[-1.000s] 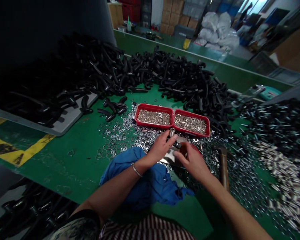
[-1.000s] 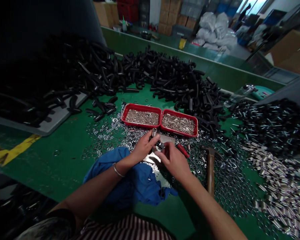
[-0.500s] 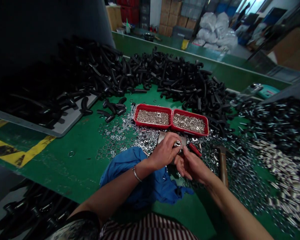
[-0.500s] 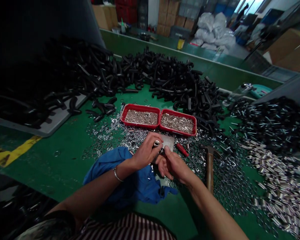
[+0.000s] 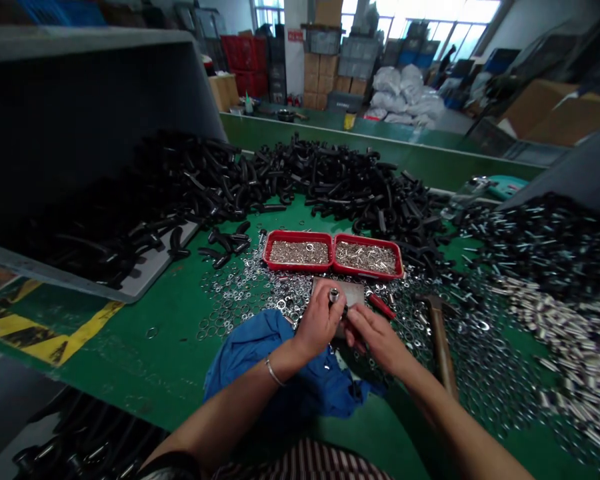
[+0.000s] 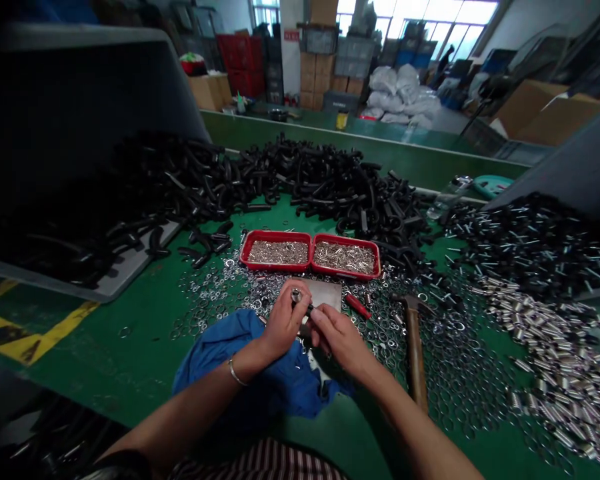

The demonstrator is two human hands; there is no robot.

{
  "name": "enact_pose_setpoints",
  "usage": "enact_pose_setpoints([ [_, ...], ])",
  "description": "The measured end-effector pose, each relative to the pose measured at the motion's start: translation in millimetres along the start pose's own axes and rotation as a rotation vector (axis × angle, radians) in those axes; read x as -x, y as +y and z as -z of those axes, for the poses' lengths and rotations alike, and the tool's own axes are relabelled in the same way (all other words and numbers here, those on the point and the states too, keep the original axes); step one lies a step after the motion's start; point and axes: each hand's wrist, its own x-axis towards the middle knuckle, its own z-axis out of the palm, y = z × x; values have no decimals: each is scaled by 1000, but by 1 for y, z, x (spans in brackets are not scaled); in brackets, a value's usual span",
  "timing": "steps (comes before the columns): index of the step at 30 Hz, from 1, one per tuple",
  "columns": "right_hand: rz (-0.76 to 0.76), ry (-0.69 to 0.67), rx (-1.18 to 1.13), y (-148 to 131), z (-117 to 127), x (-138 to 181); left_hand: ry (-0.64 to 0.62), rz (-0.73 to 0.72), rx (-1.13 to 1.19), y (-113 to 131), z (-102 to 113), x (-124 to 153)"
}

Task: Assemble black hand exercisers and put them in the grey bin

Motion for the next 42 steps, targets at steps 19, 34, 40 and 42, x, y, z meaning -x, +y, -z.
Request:
enact_pose_setpoints([
  [19,66,209,-422,24,-2,40,-210,-87,-313,36,-17,-2],
  [34,84,51,82,68,36,86,-831,-152,-970,-7,-48,-31],
  [40,81,220,232,83,75,89,-711,-83,-881,-23,-50,-44],
  [42,54,345,373,94,93,92,-680,-120,-815,-24,-49,-58],
])
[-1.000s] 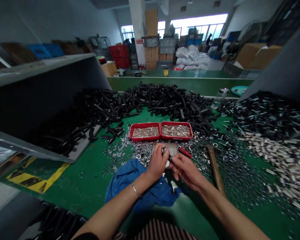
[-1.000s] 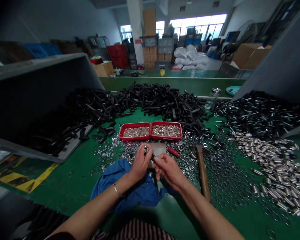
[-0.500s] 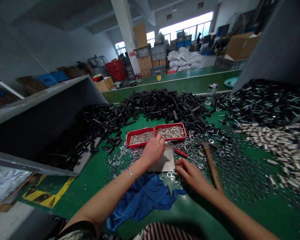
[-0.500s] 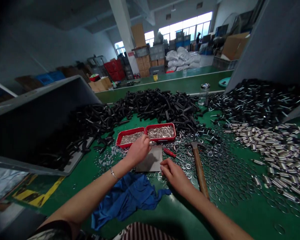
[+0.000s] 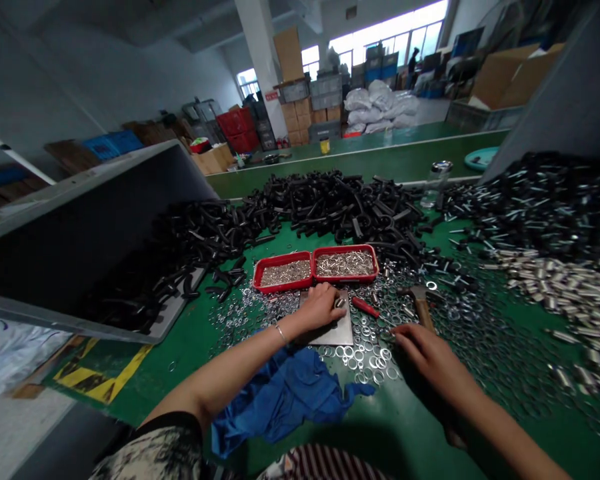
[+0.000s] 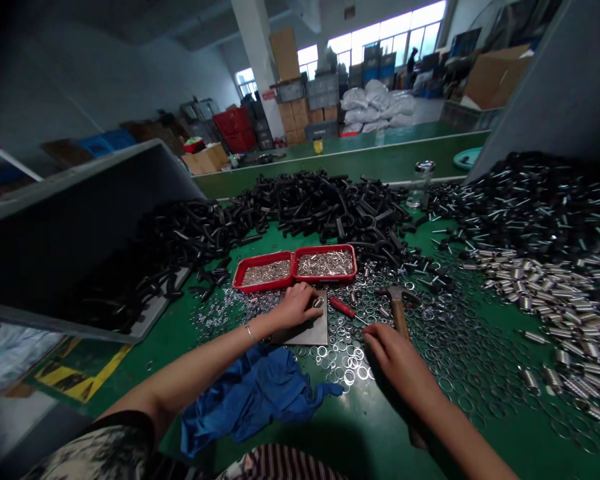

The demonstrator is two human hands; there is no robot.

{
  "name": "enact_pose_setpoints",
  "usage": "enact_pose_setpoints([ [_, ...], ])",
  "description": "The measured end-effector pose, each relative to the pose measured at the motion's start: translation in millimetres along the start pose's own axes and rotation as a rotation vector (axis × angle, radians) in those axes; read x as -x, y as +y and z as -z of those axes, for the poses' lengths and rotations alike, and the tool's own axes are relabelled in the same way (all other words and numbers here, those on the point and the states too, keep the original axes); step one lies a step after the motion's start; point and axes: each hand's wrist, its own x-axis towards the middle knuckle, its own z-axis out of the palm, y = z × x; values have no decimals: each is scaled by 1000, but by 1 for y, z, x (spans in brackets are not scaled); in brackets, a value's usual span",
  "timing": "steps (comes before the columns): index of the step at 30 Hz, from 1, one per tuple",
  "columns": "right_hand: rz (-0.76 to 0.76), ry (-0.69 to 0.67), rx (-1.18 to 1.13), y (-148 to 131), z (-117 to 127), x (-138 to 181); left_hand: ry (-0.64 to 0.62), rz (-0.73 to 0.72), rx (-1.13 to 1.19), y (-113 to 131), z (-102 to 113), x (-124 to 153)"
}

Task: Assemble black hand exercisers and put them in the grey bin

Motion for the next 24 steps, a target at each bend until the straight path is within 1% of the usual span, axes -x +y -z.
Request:
enact_pose_setpoints([
  [2,-68,104,199,15,10,0,58,-53,33,-8,13,-17],
  [4,-145,149,392,24,15,0,85,-39,-27,-17,26,-41],
  [7,-180,155,580,25,14,-3,23,58,-172,-32,38,-81],
  [10,-161,185,646,25,9,-6,-55,79,-183,-42,35,-106],
  [12,-176,189,632,30,7,-7,-69,71,-168,-45,29,-110],
  [14,-210,166,594,37,9,-8,-50,66,-146,-45,25,-107],
  [16,-222,138,554,45,14,-11,-7,65,-113,-45,24,-101],
  [19,-241,111,462,53,27,-25,79,82,-37,-45,27,-95],
  [21,-352,100,336,55,38,-37,126,107,11,-47,30,-95],
  [22,-428,77,233,55,45,-43,146,119,38,-47,32,-95],
  [24,-554,-17,-42,55,57,-51,208,127,159,-49,35,-91],
])
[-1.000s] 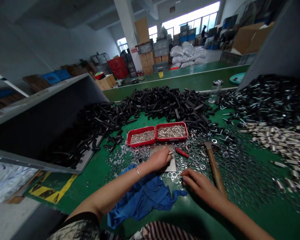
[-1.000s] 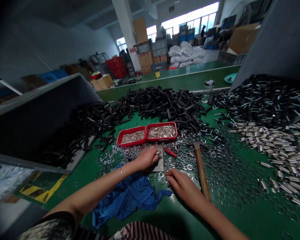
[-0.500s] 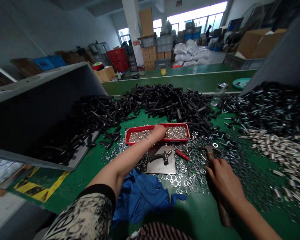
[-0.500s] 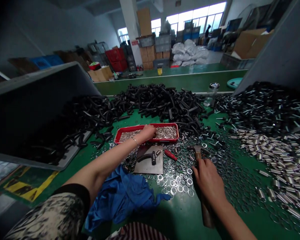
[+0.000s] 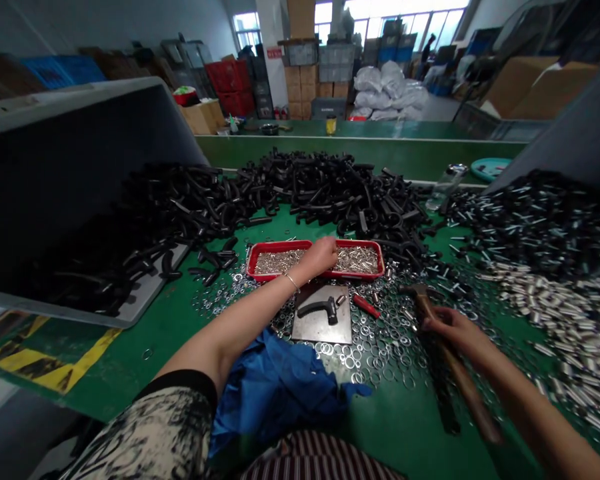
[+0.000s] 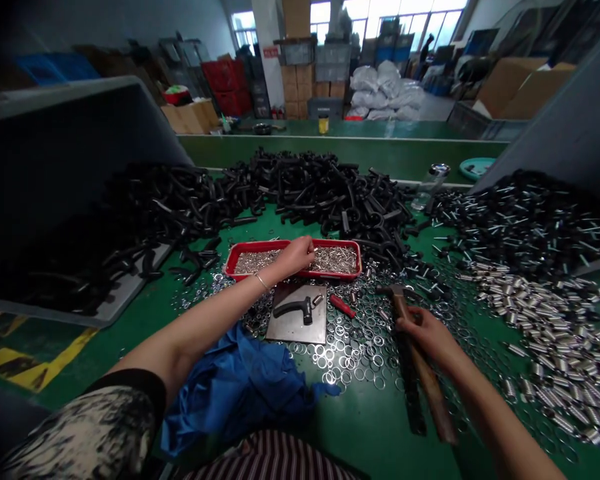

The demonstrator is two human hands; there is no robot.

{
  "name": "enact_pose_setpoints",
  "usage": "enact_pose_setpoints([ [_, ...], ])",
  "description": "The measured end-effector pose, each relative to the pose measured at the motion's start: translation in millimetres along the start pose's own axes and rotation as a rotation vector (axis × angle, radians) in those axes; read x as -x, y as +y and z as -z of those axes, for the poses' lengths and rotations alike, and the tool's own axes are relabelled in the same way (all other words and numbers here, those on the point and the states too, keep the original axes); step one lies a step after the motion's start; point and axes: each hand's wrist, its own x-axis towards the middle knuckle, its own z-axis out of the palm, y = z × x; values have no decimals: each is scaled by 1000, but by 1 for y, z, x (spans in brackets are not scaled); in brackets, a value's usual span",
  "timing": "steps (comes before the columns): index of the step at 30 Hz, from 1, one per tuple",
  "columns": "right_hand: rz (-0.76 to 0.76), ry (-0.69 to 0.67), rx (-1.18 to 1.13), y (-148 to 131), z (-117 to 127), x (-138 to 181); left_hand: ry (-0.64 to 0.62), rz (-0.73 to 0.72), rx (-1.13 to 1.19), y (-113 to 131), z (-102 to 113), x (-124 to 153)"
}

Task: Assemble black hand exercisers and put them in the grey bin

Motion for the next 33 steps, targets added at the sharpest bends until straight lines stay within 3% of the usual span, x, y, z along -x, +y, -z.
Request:
enact_pose_setpoints([
  [3,-41,-190,-281,-5,13,2,115,15,358,-3,9,19],
  [7,35,-51,-207,-16,5,34,125,44,628,-8,20,68],
  [9,41,-159,-215,-24,-11,54,64,47,638,-10,21,92],
  [12,65,-362,-166,-36,-36,71,-9,37,530,-10,12,114],
  [14,179,-280,-43,-43,-45,70,-44,19,373,-9,3,118],
  [16,266,-99,36,-49,-46,63,-86,3,210,-6,-3,116],
  [19,256,51,-4,-61,-44,57,-144,-4,53,-1,-8,109],
  [22,273,13,-58,-68,-45,60,-181,-3,-18,5,-11,104],
  [27,372,-66,70,-61,-58,62,-213,-53,-97,10,-13,97],
  [33,317,-110,34,-58,-61,62,-241,-165,-139,7,-11,95],
])
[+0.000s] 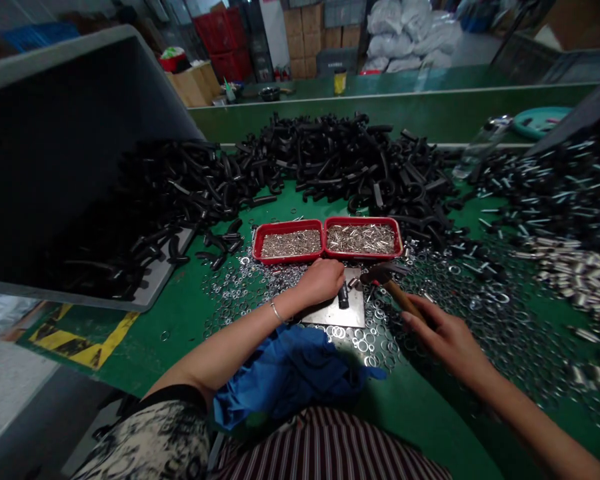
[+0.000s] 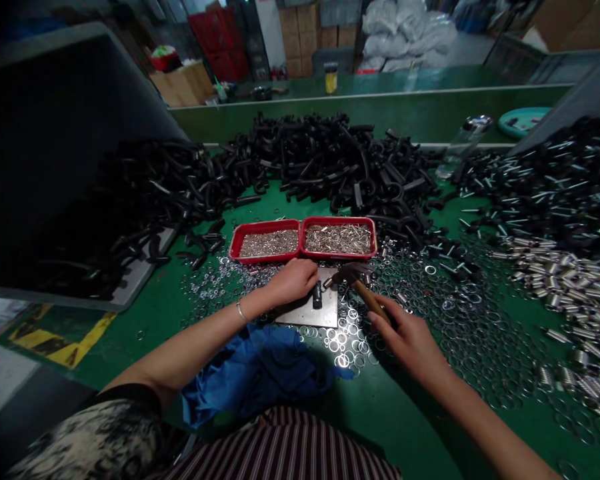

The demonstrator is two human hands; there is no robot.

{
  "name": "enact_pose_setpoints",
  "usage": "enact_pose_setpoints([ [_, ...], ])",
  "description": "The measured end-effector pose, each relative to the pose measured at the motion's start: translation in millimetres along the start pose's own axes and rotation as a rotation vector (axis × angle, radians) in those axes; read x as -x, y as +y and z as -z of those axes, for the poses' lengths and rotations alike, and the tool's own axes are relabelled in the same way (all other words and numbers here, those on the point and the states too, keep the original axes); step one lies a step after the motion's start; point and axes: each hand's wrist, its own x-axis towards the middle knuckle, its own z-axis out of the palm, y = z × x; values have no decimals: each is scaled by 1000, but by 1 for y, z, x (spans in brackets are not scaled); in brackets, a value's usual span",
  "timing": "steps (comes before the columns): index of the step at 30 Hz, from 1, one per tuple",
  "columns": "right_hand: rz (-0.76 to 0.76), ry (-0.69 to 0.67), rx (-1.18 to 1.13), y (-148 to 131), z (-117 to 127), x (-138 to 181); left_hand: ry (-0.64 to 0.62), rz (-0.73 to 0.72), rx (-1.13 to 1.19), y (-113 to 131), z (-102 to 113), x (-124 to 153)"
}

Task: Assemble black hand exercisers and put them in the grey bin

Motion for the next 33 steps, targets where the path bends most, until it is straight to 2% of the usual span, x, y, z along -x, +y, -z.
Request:
enact_pose_setpoints([
  [3,-25,0,-38,-3,0,-1,2,-72,-61,0,1,-2],
  [6,-14,-13,-23,-4,-1,-2,-1,-258,-155,2,6,-6],
  [8,22,-24,13,-7,1,-2,-15,-332,-202,3,11,-5],
  [10,82,-13,60,-14,3,0,-6,-274,-187,3,14,2],
  [12,158,35,111,-24,4,3,25,-147,-86,2,11,15],
  [15,284,142,177,-37,1,2,49,-12,110,0,-3,36],
  [17,343,120,221,-39,-5,-4,51,22,188,0,-13,45],
  [19,316,8,245,-35,-12,-13,46,29,232,-1,-19,49],
  [21,207,-80,210,-26,-17,-20,33,29,260,-2,-21,48],
  [24,6,-76,75,-11,-19,-23,30,35,292,-5,-22,46],
  [26,-38,-33,75,-2,-18,-22,63,44,329,-3,-23,50],
  [27,-2,14,132,1,-16,-22,95,52,366,-1,-23,54],
  [30,225,262,383,5,-12,-26,227,109,562,12,-20,71],
  [32,292,361,352,-1,-11,-33,292,108,682,22,-16,82],
  [33,269,316,250,-7,-12,-36,311,83,715,27,-13,88],
])
